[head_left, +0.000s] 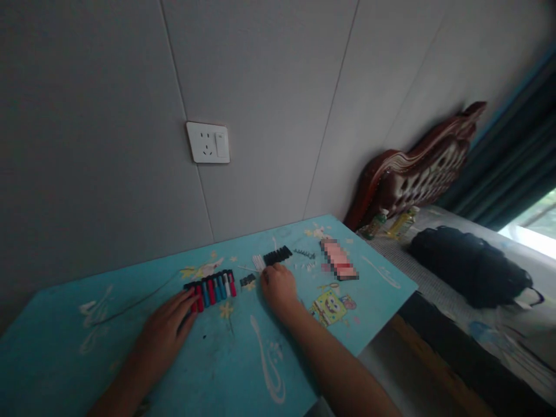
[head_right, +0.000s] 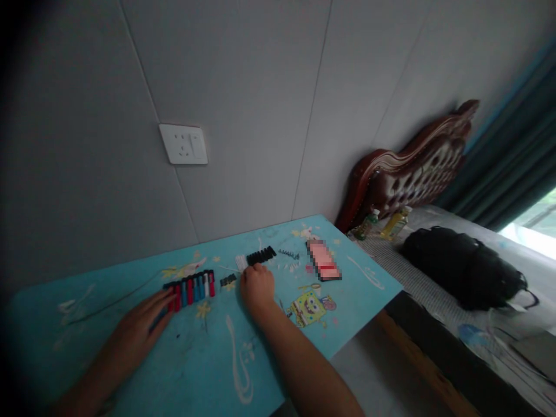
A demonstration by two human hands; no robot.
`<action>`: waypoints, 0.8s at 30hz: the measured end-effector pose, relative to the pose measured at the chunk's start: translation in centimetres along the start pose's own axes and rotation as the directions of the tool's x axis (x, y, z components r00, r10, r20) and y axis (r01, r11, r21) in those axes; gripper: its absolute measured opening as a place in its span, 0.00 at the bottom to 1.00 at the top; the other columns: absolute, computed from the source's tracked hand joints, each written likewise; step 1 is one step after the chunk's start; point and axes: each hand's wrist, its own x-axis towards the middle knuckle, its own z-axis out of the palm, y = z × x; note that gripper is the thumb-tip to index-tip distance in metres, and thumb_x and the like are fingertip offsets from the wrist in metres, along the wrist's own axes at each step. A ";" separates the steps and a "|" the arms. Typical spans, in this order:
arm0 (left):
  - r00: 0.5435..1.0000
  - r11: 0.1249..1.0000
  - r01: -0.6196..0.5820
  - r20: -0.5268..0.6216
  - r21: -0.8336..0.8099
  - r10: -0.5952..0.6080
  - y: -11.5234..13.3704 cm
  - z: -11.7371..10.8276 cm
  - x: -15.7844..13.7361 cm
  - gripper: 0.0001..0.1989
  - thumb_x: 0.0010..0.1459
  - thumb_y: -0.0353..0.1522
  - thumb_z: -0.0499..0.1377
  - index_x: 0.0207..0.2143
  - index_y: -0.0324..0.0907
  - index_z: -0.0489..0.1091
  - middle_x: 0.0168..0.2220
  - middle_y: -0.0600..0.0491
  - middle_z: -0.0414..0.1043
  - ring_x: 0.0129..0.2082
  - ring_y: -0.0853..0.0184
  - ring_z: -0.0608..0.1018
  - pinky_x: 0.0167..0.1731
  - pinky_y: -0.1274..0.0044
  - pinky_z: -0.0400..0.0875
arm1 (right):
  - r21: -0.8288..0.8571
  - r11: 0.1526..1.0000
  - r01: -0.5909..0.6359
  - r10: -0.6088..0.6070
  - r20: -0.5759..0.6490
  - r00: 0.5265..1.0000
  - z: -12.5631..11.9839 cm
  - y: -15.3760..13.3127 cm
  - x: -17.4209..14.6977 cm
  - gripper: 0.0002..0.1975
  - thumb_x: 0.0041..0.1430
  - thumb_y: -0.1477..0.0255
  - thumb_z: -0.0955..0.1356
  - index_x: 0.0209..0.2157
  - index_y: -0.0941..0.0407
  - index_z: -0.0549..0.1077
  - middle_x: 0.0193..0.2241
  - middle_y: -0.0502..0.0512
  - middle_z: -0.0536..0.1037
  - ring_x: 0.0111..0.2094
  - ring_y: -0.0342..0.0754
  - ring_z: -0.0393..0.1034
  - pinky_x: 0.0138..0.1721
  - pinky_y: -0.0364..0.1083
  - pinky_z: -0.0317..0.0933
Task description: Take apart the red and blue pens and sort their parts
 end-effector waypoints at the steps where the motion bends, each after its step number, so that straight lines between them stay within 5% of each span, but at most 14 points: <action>1: 1.000 1.000 -0.006 0.003 0.003 0.006 -0.1 0.0 0.0 0.18 0.64 0.38 0.52 0.56 0.51 0.67 0.60 0.51 0.67 0.58 0.57 0.70 0.60 0.60 0.65 | 0.001 1.000 -0.005 0.005 0.007 1.000 0.0 0.0 0.0 0.12 0.67 0.68 0.62 0.38 0.57 0.76 0.38 0.62 0.75 0.42 0.53 0.69 0.43 0.49 0.60; 9: 0.996 0.997 -0.067 0.054 0.042 0.064 -1.4 0.6 -0.8 0.22 0.65 0.41 0.51 0.58 0.45 0.64 0.64 0.47 0.60 0.61 0.55 0.67 0.62 0.60 0.61 | -0.001 0.997 -0.076 0.076 -0.018 0.997 0.5 0.0 0.4 0.11 0.64 0.69 0.63 0.38 0.57 0.76 0.38 0.60 0.75 0.41 0.51 0.69 0.42 0.47 0.59; 24: 0.993 1.000 0.028 0.113 0.000 -0.028 -1.4 -0.1 -1.1 0.23 0.64 0.41 0.50 0.61 0.49 0.60 0.64 0.50 0.59 0.61 0.55 0.66 0.62 0.59 0.60 | 0.025 0.997 -0.080 0.081 -0.045 0.996 0.3 0.3 0.6 0.12 0.65 0.69 0.61 0.38 0.57 0.75 0.39 0.59 0.76 0.41 0.51 0.69 0.42 0.48 0.60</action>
